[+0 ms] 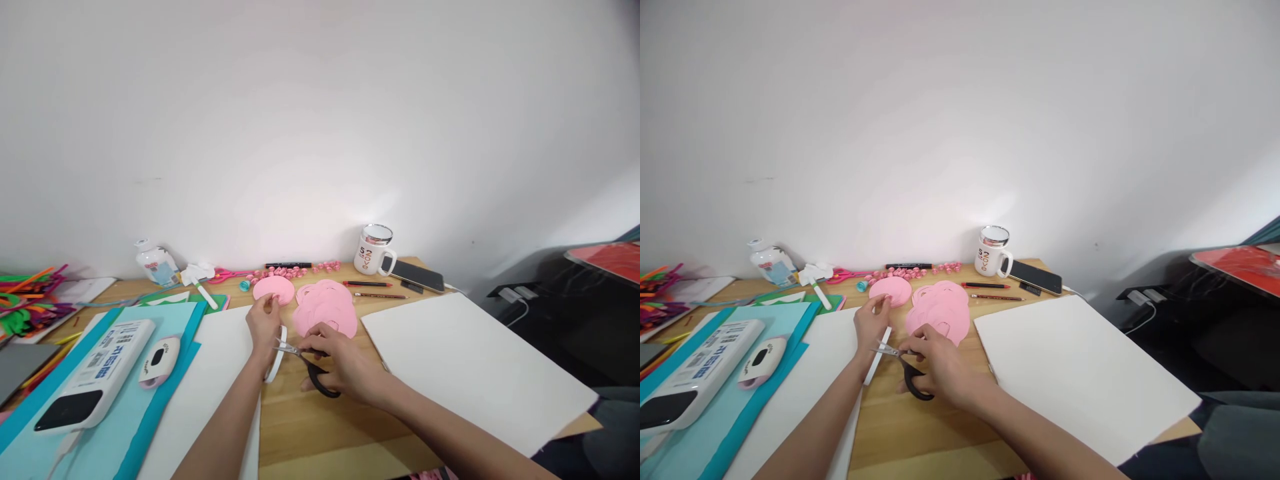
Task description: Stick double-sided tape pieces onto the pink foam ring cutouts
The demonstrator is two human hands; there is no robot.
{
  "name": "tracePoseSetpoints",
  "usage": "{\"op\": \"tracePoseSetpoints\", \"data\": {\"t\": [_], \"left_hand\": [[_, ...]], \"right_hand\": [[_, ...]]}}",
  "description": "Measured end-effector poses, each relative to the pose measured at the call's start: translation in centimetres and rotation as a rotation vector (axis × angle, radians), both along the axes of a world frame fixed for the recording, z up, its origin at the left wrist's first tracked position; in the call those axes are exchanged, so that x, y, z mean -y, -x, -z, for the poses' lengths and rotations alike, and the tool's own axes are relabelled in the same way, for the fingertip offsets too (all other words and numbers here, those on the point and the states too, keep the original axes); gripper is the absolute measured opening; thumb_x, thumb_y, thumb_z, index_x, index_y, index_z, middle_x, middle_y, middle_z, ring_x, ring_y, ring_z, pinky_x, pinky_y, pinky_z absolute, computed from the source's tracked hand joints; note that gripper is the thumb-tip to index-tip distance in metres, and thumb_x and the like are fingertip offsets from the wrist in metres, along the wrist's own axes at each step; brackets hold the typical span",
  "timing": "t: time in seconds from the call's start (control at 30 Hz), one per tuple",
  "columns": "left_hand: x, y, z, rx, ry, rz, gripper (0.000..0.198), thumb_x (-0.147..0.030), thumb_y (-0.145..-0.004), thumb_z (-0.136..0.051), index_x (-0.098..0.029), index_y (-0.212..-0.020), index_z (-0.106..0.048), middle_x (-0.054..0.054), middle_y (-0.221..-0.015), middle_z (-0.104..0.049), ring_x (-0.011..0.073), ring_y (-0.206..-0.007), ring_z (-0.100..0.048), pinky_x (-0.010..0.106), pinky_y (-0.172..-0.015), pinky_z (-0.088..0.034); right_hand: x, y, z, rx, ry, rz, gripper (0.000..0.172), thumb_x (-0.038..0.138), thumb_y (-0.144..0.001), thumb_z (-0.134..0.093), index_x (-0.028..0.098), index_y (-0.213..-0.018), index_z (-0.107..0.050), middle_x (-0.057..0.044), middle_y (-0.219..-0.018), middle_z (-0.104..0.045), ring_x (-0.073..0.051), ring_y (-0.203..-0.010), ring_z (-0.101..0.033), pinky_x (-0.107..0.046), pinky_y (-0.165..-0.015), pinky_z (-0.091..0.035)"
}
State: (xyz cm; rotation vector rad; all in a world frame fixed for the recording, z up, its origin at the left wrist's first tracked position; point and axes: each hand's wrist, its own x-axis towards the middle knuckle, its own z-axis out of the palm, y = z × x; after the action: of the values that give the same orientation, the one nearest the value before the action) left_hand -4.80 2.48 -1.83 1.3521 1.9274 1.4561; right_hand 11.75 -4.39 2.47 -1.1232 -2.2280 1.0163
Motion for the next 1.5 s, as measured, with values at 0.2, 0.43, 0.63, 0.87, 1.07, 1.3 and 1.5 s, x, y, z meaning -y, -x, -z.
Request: {"op": "tracePoseSetpoints", "data": {"t": [0.2, 0.43, 0.63, 0.87, 1.07, 1.3, 1.5], "left_hand": [[-0.1, 0.0, 0.2, -0.026, -0.013, -0.004, 0.025, -0.031, -0.071, -0.053, -0.014, -0.083, -0.067, 0.006, -0.076, -0.070, 0.0172, -0.056, -0.063, 0.025, -0.053, -0.046], [-0.2, 0.0, 0.2, -0.037, -0.049, -0.022, 0.022, -0.029, -0.071, -0.053, -0.014, -0.081, -0.066, 0.007, -0.076, -0.070, 0.0195, -0.065, -0.065, 0.026, -0.059, -0.047], [0.1, -0.3, 0.0, -0.052, -0.105, 0.017, 0.022, -0.029, -0.074, -0.052, -0.015, -0.086, -0.065, 0.007, -0.083, -0.068, 0.0179, -0.065, -0.064, 0.024, -0.055, -0.047], [0.4, -0.8, 0.1, -0.141, -0.230, 0.088, 0.019, -0.026, -0.078, -0.050, -0.016, -0.087, -0.063, 0.006, -0.084, -0.064, 0.0149, -0.063, -0.061, 0.024, -0.057, -0.047], [0.8, -1.1, 0.4, -0.334, -0.408, 0.195, 0.019, -0.023, -0.082, -0.047, -0.016, -0.093, -0.060, 0.007, -0.085, -0.062, 0.0160, -0.072, -0.060, 0.025, -0.061, -0.048], [0.3, -0.4, 0.7, -0.406, -0.337, 0.169, 0.018, -0.024, -0.083, -0.045, -0.017, -0.090, -0.060, 0.005, -0.081, -0.061, 0.0149, -0.062, -0.057, 0.026, -0.056, -0.047], [0.4, -0.5, 0.7, -0.462, -0.297, 0.172, 0.020, -0.025, -0.083, -0.044, -0.017, -0.091, -0.060, 0.005, -0.079, -0.062, 0.0147, -0.057, -0.056, 0.028, -0.058, -0.046]], "right_hand": [[0.0, -0.2, -0.1, -0.005, 0.008, -0.001, 0.043, 0.018, -0.060, -0.075, 0.030, -0.099, -0.063, -0.002, -0.098, -0.050, -0.016, -0.081, -0.053, -0.024, -0.072, -0.041], [-0.5, -0.3, 0.1, -0.033, -0.011, -0.053, 0.017, 0.015, -0.062, -0.072, 0.021, -0.075, -0.063, 0.001, -0.080, -0.048, -0.012, -0.071, -0.048, -0.019, -0.062, -0.036], [-1.2, -0.7, 1.4, -0.065, -0.021, -0.107, 0.011, 0.011, -0.063, -0.068, 0.018, -0.070, -0.063, 0.001, -0.075, -0.049, -0.011, -0.068, -0.049, -0.018, -0.059, -0.035], [-1.4, -1.2, 1.8, -0.053, -0.186, -0.080, 0.024, 0.010, -0.061, -0.070, 0.022, -0.081, -0.065, -0.002, -0.086, -0.051, -0.014, -0.075, -0.052, -0.020, -0.064, -0.039], [-2.5, -3.7, 0.0, 0.008, -0.304, 0.060, 0.036, 0.005, -0.062, -0.062, 0.023, -0.093, -0.062, -0.005, -0.098, -0.051, -0.016, -0.080, -0.052, -0.025, -0.070, -0.043], [-4.1, -10.9, -1.6, 0.533, -0.140, 0.159, 0.043, -0.005, -0.053, -0.052, 0.017, -0.089, -0.060, -0.009, -0.100, -0.052, -0.022, -0.089, -0.053, -0.030, -0.072, -0.042], [-5.5, -13.4, -1.5, 0.588, -0.106, 0.120, 0.047, -0.001, -0.055, -0.056, 0.019, -0.097, -0.062, -0.008, -0.107, -0.055, -0.025, -0.098, -0.052, -0.031, -0.078, -0.041]]}}
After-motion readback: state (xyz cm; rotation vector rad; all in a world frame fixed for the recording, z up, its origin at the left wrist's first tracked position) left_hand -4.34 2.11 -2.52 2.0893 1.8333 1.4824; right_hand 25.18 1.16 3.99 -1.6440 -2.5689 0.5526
